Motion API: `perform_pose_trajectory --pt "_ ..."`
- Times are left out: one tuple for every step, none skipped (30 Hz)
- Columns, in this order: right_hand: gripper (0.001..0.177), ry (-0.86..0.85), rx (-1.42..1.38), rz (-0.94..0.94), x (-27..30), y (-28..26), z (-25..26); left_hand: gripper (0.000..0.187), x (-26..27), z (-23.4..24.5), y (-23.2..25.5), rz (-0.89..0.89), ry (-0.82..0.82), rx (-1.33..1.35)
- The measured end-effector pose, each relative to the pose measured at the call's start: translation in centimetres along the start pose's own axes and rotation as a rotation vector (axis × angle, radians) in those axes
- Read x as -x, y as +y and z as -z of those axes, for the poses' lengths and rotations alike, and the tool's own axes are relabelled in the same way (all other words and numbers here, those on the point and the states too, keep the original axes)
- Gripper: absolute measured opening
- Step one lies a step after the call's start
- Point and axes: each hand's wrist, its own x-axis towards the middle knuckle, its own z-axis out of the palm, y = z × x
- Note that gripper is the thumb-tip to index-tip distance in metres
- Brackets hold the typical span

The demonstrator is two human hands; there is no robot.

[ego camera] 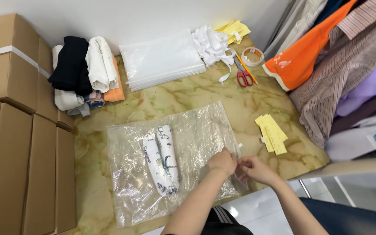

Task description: The person packs folded clothes into cardboard boxes, wraps them in bubble wrap, and ties them with white ribbons. They handle multiple boxes, placing items inside and securing them with ribbons.

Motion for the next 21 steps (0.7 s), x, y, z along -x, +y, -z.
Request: perform_pose_trajectory --pt "0.028 -0.004 0.008 0.001 -0.5 -0.2 0.5 0.048 0.0 0.2 0.1 0.003 0.005 0.008" --pt "0.032 -0.009 0.019 -0.021 -0.9 -0.2 0.9 0.045 0.0 0.2 0.1 -0.051 0.019 -0.059" --pt "0.036 -0.014 0.029 -0.044 -1.4 -0.3 1.4 0.042 0.1 0.3 0.1 -0.105 0.034 -0.127" --pt "0.036 -0.021 0.033 -0.042 -2.4 -1.6 1.9 0.042 0.8 0.7 0.6 -0.098 0.039 -0.124" --pt "0.04 -0.015 0.114 0.005 -3.5 -2.8 2.5 0.038 1.6 1.1 1.1 -0.19 0.122 -0.071" --pt "0.044 -0.011 0.192 0.052 -4.6 -4.0 2.8 0.035 2.5 1.5 1.4 -0.278 0.206 -0.021" --pt "0.044 -0.022 0.194 0.055 -6.2 -6.1 2.7 0.035 3.1 1.9 1.6 -0.267 0.211 -0.022" --pt "0.03 0.003 0.181 0.217 -7.9 -8.3 2.6 0.027 3.7 2.1 1.9 -0.313 0.29 0.011" --pt "0.023 0.028 0.163 0.378 -9.6 -10.4 2.3 0.023 4.4 2.3 2.0 -0.358 0.37 0.041" --pt "0.023 -0.001 0.171 0.376 -11.5 -11.0 1.9 0.023 5.1 2.7 2.1 -0.329 0.379 0.048" --pt "0.036 0.057 -0.06 0.405 -13.3 -11.6 1.2 0.018 5.7 3.2 2.1 -0.369 0.473 0.077" --pt "0.055 0.115 -0.292 0.425 -15.1 -12.4 0.4 0.017 6.4 3.7 2.2 -0.408 0.571 0.102" --pt "0.055 0.085 -0.284 0.42 -15.4 -11.9 -1.1 0.017 7.1 4.3 1.8 -0.379 0.584 0.105" --pt "0.038 -0.057 -0.153 0.406 -15.9 -11.8 -2.3 0.014 7.6 4.9 1.7 -0.463 0.596 0.154" --pt "0.029 -0.198 -0.02 0.391 -16.3 -11.7 -3.4 0.013 8.1 5.6 1.5 -0.548 0.61 0.201" --pt "0.029 -0.227 -0.004 0.393 -13.3 -13.5 -5.6 0.013 8.7 6.3 1.2 -0.523 0.633 0.206" --pt "0.032 -0.331 -0.074 0.128 -10.1 -15.3 -7.7 0.012 9.4 7.0 0.8 -0.556 0.562 0.246" --pt "0.036 -0.427 -0.137 -0.143 -6.8 -16.8 -9.8 0.012 10.3 7.6 0.4 -0.588 0.491 0.286" --pt "0.036 -0.452 -0.114 -0.145 -8.4 -14.4 -10.8 0.012 10.2 7.9 -1.1 -0.563 0.516 0.291" --pt "0.047 -0.518 -0.21 -0.09 -10.0 -12.0 -11.7 0.015 10.2 8.3 -2.8 -0.407 0.519 0.338" --pt "0.058 -0.583 -0.307 -0.038 -11.6 -9.5 -12.7 0.025 10.4 8.5 -4.4 -0.252 0.519 0.387"
